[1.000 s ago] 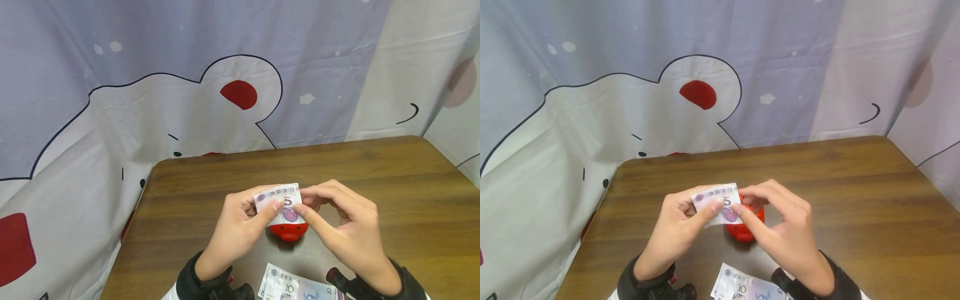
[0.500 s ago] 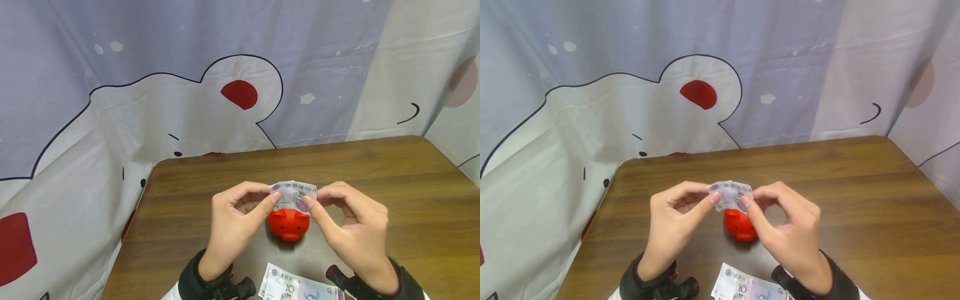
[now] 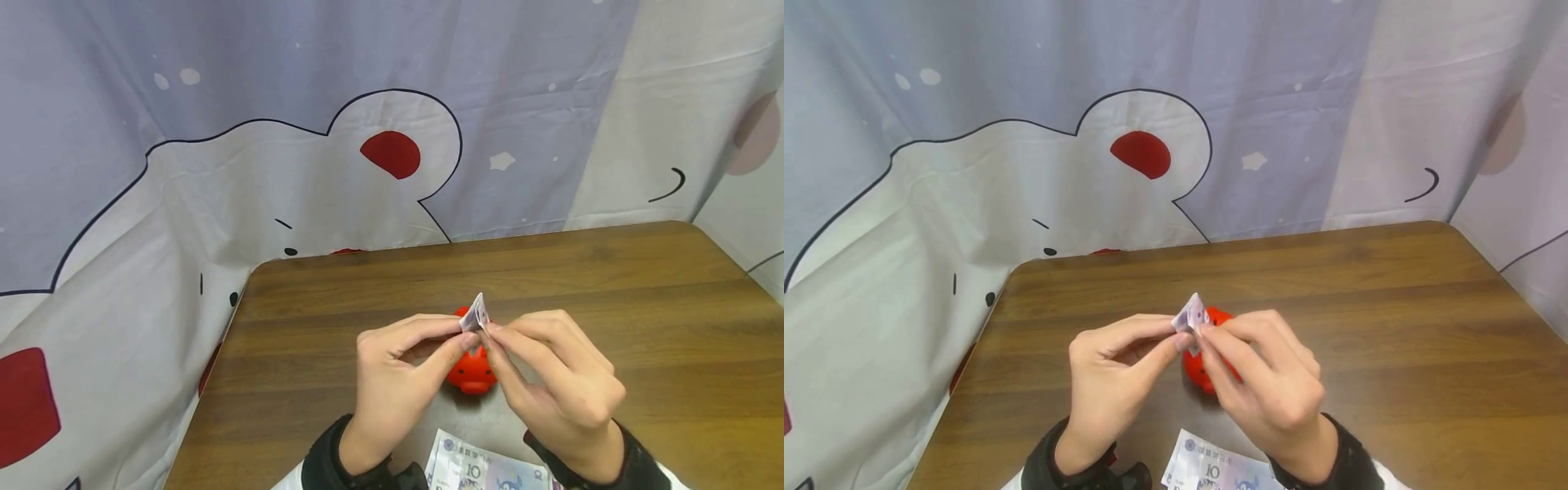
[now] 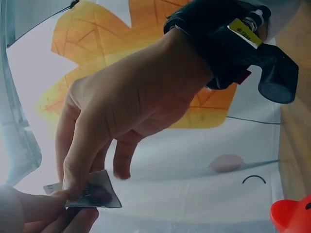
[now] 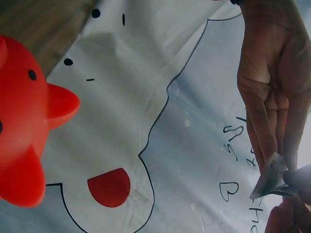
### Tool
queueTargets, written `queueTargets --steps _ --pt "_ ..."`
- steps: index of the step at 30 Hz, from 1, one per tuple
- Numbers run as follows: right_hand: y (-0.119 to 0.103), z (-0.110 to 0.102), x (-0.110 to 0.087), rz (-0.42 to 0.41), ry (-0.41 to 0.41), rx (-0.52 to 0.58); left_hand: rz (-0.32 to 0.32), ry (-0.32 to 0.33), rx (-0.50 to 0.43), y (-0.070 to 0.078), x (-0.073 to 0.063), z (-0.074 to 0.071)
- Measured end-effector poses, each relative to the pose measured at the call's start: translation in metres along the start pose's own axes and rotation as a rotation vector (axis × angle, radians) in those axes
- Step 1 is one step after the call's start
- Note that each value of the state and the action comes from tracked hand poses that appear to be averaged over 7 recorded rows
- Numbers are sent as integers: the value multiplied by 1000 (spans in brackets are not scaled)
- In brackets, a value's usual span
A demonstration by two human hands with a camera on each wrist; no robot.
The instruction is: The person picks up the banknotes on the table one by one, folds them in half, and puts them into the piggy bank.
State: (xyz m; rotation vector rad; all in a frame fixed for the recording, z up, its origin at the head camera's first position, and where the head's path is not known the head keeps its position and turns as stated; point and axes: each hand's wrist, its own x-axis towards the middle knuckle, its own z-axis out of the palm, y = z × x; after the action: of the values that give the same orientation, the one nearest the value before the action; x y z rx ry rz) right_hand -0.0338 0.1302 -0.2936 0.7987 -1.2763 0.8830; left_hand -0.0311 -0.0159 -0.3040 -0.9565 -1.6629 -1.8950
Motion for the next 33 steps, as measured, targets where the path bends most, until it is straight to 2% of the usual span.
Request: queueTargets --steps 6,9,11,14,16,18,21,23,25,29,33 --pt "-2 4 -1 -29 -62 22 7 -12 -22 2 0 0" --pt "-3 4 -1 -26 -122 23 -3 18 -18 2 1 -1" --pt "-3 3 -1 5 -149 29 -34 43 -6 1 2 -3" --pt "-3 0 0 104 -150 48 -115 75 -21 0 2 -7" --pt "-3 -5 2 211 -163 105 -163 78 -30 -1 2 -9" --pt "-3 -10 3 340 -198 213 -197 72 -56 0 2 -9" --pt "-1 -19 -1 541 -249 424 -214 49 -88 0 3 -9" --pt "0 -24 -5 663 -257 509 -227 29 -103 0 3 -8" --pt "1 -28 -10 755 -261 538 -239 13 -102 0 3 -8" --pt "0 -31 -9 852 -276 525 -249 -17 -86 1 3 -9" --pt "1 -33 -6 842 -247 514 -232 -72 -32 1 3 -9"
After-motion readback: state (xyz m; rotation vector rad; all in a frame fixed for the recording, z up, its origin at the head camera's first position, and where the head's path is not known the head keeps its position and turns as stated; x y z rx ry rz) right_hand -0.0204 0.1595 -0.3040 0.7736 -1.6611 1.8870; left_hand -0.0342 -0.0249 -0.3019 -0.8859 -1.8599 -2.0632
